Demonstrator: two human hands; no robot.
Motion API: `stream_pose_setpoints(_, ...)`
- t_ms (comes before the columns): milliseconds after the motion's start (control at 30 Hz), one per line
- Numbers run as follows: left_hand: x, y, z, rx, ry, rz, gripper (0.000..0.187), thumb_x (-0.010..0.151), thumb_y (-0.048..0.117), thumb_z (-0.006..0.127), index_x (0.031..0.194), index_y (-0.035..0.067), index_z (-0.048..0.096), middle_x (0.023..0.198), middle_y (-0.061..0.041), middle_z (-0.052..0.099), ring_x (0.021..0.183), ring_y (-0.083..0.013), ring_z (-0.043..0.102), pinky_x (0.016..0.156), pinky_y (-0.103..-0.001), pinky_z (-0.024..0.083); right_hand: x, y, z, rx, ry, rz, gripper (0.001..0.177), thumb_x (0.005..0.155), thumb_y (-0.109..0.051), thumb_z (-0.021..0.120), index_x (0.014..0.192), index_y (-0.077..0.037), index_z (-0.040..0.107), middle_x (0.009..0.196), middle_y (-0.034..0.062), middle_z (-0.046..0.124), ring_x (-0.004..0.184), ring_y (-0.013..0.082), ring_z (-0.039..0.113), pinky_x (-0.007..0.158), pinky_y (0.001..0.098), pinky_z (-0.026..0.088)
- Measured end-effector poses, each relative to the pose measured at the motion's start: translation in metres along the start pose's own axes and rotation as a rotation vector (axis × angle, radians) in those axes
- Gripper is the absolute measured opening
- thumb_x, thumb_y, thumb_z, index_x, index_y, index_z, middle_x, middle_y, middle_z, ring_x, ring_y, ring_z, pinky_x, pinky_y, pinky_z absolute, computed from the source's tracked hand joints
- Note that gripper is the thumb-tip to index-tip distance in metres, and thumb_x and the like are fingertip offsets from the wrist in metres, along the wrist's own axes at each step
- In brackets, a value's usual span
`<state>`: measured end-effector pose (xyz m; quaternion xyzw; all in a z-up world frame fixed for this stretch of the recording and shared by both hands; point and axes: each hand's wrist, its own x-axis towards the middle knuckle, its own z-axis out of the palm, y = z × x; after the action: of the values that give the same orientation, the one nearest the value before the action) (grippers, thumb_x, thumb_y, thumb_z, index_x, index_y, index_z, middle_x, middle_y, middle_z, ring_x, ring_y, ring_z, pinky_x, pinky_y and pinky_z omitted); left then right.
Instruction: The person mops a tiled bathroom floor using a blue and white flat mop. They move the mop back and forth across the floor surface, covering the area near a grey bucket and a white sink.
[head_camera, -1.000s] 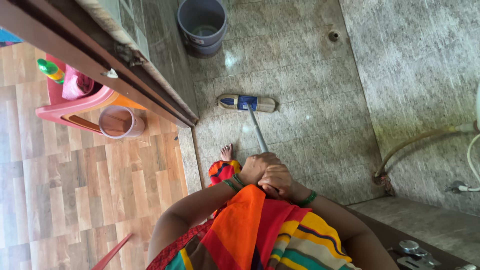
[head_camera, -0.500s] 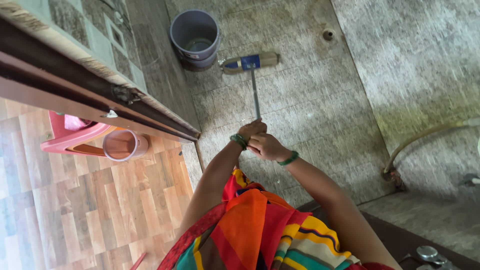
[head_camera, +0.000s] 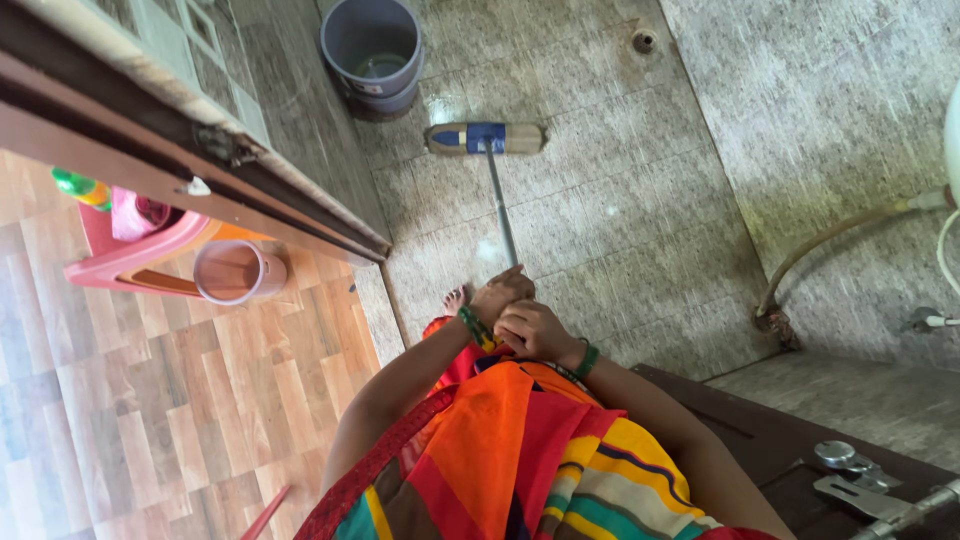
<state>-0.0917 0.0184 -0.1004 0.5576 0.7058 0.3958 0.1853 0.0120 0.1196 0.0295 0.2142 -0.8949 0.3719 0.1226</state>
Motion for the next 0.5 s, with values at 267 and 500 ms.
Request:
stream_pose_setpoints(267,-0.029,0.124,-0.03,-0.238,0.234,0.083,0.021,0.077,0.016,0.065,0.095,0.007,0.067,0.094,-0.008,0.066,0.097,-0.0287,0.063,0.092,-0.04,0.051,-0.01,-0.066,-0.043,0.183,0.147,-0.132,0.011,0.092,-0.012,0.074,0.086,-0.005,0.068,0.076,0.0076,0.069,0.067,0.0236,0.067,0.06,0.0356,0.053)
stream_pose_setpoints(500,-0.014,0.112,-0.023,-0.243,0.103,0.162,0.015,0.083,0.02,0.066,0.096,0.012,0.065,0.095,-0.001,0.065,0.096,-0.023,0.062,0.097,-0.037,0.047,-0.003,-0.05,-0.05,0.266,0.201,-0.26,0.017,0.097,-0.013,0.067,0.084,-0.003,0.065,0.074,0.0096,0.068,0.066,0.0235,0.067,0.06,0.0349,0.053)
